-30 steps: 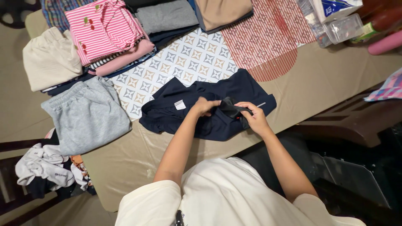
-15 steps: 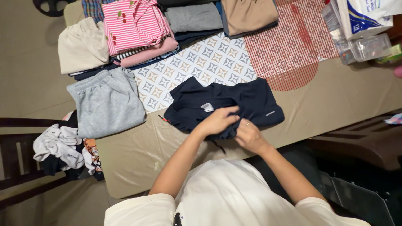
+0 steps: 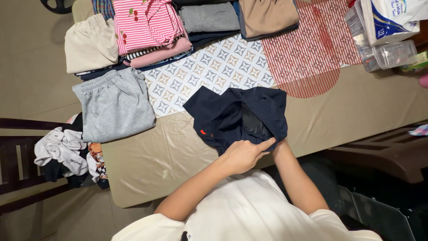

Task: The person folds several garments on a table, including grey sweatpants, dark shorts, patterned shorts, light blue shorts, and black trousers. Each item is smoothed, folded into a compact rectangle, and placed in a growing stack.

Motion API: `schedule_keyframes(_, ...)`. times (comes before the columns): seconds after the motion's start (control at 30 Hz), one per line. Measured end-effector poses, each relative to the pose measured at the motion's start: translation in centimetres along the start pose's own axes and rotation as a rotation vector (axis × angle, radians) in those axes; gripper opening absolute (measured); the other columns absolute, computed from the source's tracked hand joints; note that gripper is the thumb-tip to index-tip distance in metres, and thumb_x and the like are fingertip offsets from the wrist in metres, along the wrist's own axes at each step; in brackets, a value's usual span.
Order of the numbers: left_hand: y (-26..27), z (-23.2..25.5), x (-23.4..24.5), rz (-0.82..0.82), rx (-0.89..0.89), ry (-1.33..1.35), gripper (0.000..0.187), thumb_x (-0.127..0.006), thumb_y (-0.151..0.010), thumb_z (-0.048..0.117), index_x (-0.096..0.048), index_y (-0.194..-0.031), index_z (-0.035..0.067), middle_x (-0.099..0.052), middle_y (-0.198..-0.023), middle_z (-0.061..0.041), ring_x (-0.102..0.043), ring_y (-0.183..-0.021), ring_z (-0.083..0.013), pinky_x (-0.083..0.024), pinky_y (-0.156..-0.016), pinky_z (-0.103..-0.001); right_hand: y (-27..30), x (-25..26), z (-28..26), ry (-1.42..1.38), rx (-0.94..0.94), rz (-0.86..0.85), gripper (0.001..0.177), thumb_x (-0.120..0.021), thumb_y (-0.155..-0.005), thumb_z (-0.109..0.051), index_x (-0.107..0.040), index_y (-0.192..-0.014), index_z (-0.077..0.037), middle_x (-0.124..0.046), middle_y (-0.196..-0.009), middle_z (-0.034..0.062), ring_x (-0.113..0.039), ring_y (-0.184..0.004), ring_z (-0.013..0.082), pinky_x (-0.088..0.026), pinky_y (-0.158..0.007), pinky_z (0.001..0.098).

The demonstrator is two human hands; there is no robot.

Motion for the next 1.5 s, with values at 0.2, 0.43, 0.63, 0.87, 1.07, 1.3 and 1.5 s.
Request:
schedule_keyframes(0.2, 0.0, 4.1, -4.2, -0.059, -0.250, 0.096, 0.051, -0.054, -0.102, 0.034, -0.049, -0.152, 0.023, -0.070, -0.085, -0.025, -0.069, -0.071, -0.0422, -0.055, -0.065, -0.049, 3.7, -2.3, -0.8, 0.084, -0.071, 0.011, 0.048, -0.074, -0.087, -0.031, -0.057, -0.127, -0.010, -0.057, -0.132, 0.0121, -0.054, -0.124, 0.0283, -0.043, -0.110, 0.0385)
schedule_keyframes(0.43, -1.7, -3.4, -1.6, 0.295, -0.616, 0.417, 0.050, -0.051, -0.117, 0.030, -0.032, -0.160, 0.013, -0.058, -0.139, -0.030, -0.063, -0.118, -0.0379, -0.050, -0.094, -0.043, 0.7, -5.4, 2.4, 0.144, -0.174, -0.049, 0.053, -0.073, -0.089, -0.035, -0.056, -0.133, -0.010, -0.055, -0.140, 0.0119, -0.051, -0.130, 0.0269, -0.040, -0.113, 0.0365)
schedule_keyframes(0.63, -0.7, -18.0, -4.8, 0.333, 0.289, 0.034, 0.023, -0.066, -0.100, 0.025, -0.066, -0.119, 0.013, -0.073, -0.115, -0.009, -0.071, -0.110, -0.0304, -0.057, -0.096, -0.043, 5.6, -5.9, 7.9, 0.248, -0.268, -0.237, 0.058, -0.072, -0.091, -0.038, -0.055, -0.138, -0.009, -0.054, -0.146, 0.0118, -0.048, -0.135, 0.0258, -0.038, -0.115, 0.0348)
schedule_keyframes(0.87, -1.1, -20.0, -11.6, 0.419, 0.516, -0.458, 0.061, -0.084, -0.068, 0.023, -0.056, -0.120, 0.009, -0.061, -0.120, -0.016, -0.058, -0.115, -0.0444, -0.048, -0.085, -0.056, 15.6, 5.7, 9.2, -0.919, -0.424, -0.521, 0.030, -0.060, -0.098, -0.014, -0.075, -0.120, 0.000, -0.077, -0.114, 0.0069, -0.066, -0.109, 0.0215, -0.051, -0.099, 0.0363)
schedule_keyframes(1.07, -1.7, -21.4, -4.5, 0.366, 0.409, -0.310, 0.039, -0.080, -0.077, 0.019, -0.057, -0.107, 0.009, -0.067, -0.104, -0.014, -0.068, -0.094, -0.0392, -0.054, -0.079, -0.050, 10.0, 14.5, -2.8, -0.063, -0.178, 0.014, 0.053, -0.063, -0.079, -0.001, -0.065, -0.131, -0.010, -0.066, -0.129, 0.0150, -0.060, -0.125, 0.0367, -0.048, -0.108, 0.0464)
schedule_keyframes(1.3, -3.5, -16.6, 6.8, 0.343, 0.420, -0.065, 0.018, -0.071, -0.075, 0.020, -0.067, -0.086, 0.008, -0.072, -0.085, -0.019, -0.069, -0.087, -0.0412, -0.054, -0.080, -0.048, 1.3, 8.2, -5.0, 0.258, -0.131, -0.550, 0.077, -0.083, -0.077, -0.021, -0.048, -0.146, -0.021, -0.056, -0.140, 0.0069, -0.050, -0.136, 0.0268, -0.039, -0.104, 0.0494)
schedule_keyframes(1.5, -3.4, -11.5, 12.9, 0.260, 0.259, -0.012, 0.028, -0.069, -0.072, 0.022, -0.068, -0.089, 0.000, -0.071, -0.083, -0.022, -0.070, -0.082, -0.0391, -0.055, -0.077, -0.043, -2.5, 10.4, -6.8, -0.039, 0.236, -0.083, 0.077, -0.085, -0.066, -0.019, -0.055, -0.137, -0.014, -0.059, -0.135, 0.0123, -0.051, -0.130, 0.0346, -0.038, -0.099, 0.0517)
Point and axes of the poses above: each hand's wrist, its own y-axis away from the middle knuckle, its own x-axis out of the back of the hand, z = x × y, the point moved 3 cm from there along -y, towards the middle knuckle
